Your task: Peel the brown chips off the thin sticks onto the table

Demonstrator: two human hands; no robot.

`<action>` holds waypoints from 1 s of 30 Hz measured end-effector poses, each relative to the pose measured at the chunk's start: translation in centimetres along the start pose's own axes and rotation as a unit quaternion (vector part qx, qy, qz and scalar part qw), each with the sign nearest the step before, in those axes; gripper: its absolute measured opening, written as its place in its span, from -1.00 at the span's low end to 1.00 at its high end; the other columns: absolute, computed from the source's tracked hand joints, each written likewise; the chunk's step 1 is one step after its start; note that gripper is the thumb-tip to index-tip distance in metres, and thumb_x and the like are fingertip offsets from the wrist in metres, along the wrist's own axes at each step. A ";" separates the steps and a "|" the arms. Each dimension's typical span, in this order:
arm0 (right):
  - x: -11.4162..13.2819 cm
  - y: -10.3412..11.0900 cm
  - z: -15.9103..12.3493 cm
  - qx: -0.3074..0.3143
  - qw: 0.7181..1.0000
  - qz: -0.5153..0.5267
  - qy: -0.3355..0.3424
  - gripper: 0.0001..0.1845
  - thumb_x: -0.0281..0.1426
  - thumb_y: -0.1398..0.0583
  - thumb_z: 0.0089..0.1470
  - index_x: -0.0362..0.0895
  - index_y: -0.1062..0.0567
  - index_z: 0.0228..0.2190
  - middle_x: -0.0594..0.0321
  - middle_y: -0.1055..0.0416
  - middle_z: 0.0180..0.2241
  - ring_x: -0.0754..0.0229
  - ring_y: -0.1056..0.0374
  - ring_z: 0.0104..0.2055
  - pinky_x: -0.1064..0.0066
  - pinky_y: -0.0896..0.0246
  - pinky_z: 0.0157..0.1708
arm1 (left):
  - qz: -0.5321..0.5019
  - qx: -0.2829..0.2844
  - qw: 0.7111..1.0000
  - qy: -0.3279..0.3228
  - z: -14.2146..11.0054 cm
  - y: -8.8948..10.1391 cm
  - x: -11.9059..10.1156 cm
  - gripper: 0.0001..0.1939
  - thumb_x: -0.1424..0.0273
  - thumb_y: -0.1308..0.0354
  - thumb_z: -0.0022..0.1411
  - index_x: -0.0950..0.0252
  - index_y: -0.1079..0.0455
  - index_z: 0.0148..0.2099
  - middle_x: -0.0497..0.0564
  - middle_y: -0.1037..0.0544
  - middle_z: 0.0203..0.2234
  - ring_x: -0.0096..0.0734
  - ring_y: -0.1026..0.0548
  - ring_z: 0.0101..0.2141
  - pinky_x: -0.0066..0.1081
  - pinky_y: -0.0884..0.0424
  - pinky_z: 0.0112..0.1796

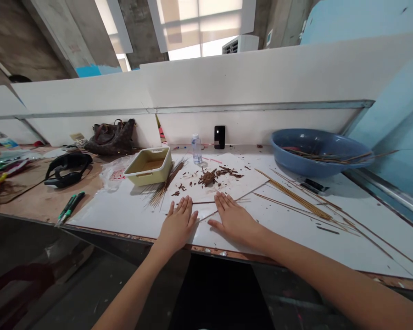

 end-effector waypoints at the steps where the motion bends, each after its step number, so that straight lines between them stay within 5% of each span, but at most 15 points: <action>1: 0.2 -0.2 -0.7 0.000 1.000 -0.001 0.003 0.13 0.28 0.17 0.46 -0.38 0.07 0.59 -0.24 0.13 0.60 -0.21 0.15 0.66 -0.08 0.13 0.62 | 0.003 -0.015 1.000 -0.009 -0.7 -0.3 0.0 -0.34 0.20 0.28 0.70 0.43 -0.13 0.62 0.25 -0.19 0.56 -0.09 -0.14 0.57 0.08 -0.01 0.55; 4: 0.0 -0.5 -1.1 0.005 1.000 -0.003 0.004 0.14 0.29 0.16 0.46 -0.36 0.06 0.59 -0.23 0.11 0.60 -0.22 0.11 0.65 -0.07 0.09 0.61 | 0.006 -0.028 0.999 -0.021 -1.3 -0.8 0.4 -0.35 0.21 0.28 0.70 0.38 -0.15 0.62 0.27 -0.24 0.54 -0.07 -0.20 0.55 0.12 -0.05 0.53; 10: -1.1 0.1 1.7 0.004 1.000 -0.001 -0.007 0.13 0.28 0.19 0.46 -0.37 0.13 0.60 -0.21 0.13 0.60 -0.24 0.17 0.66 -0.10 0.14 0.62 | -0.005 0.021 1.000 0.004 1.6 0.0 0.7 -0.35 0.23 0.23 0.68 0.42 -0.12 0.63 0.31 -0.19 0.55 -0.02 -0.15 0.56 0.17 -0.04 0.53; 17: 0.0 -0.4 -0.5 0.023 1.000 -0.004 -0.006 0.19 0.31 0.22 0.44 -0.47 -0.08 0.55 -0.34 0.04 0.57 -0.29 0.05 0.63 -0.08 0.07 0.60 | -0.002 -0.006 1.000 -0.002 -1.4 -0.7 0.4 -0.35 0.21 0.22 0.69 0.42 -0.14 0.62 0.31 -0.22 0.54 0.00 -0.19 0.55 0.21 -0.05 0.52; 23: -0.9 1.2 2.9 0.041 0.998 0.001 -0.039 0.21 0.30 0.23 0.44 -0.52 -0.07 0.54 -0.36 0.09 0.58 -0.26 0.14 0.65 -0.08 0.16 0.62 | -0.014 0.057 0.998 0.029 1.7 1.5 0.6 -0.33 0.22 0.24 0.69 0.52 -0.13 0.61 0.35 -0.19 0.54 -0.03 -0.14 0.56 0.16 0.03 0.55; 30: -0.1 0.0 -1.1 0.012 1.000 -0.005 -0.008 0.17 0.30 0.23 0.45 -0.45 -0.10 0.55 -0.31 0.04 0.57 -0.22 0.06 0.64 -0.05 0.07 0.60 | 0.012 0.002 1.000 0.026 -2.1 -0.6 -0.1 -0.32 0.18 0.21 0.69 0.49 -0.14 0.61 0.33 -0.22 0.54 0.00 -0.18 0.55 0.10 -0.02 0.55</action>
Point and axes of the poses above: each hand's wrist, its own z-axis towards the middle knuckle, its own y-axis out of the back of the hand, x = y × z, the point moved 2 cm from there along z, towards the middle knuckle
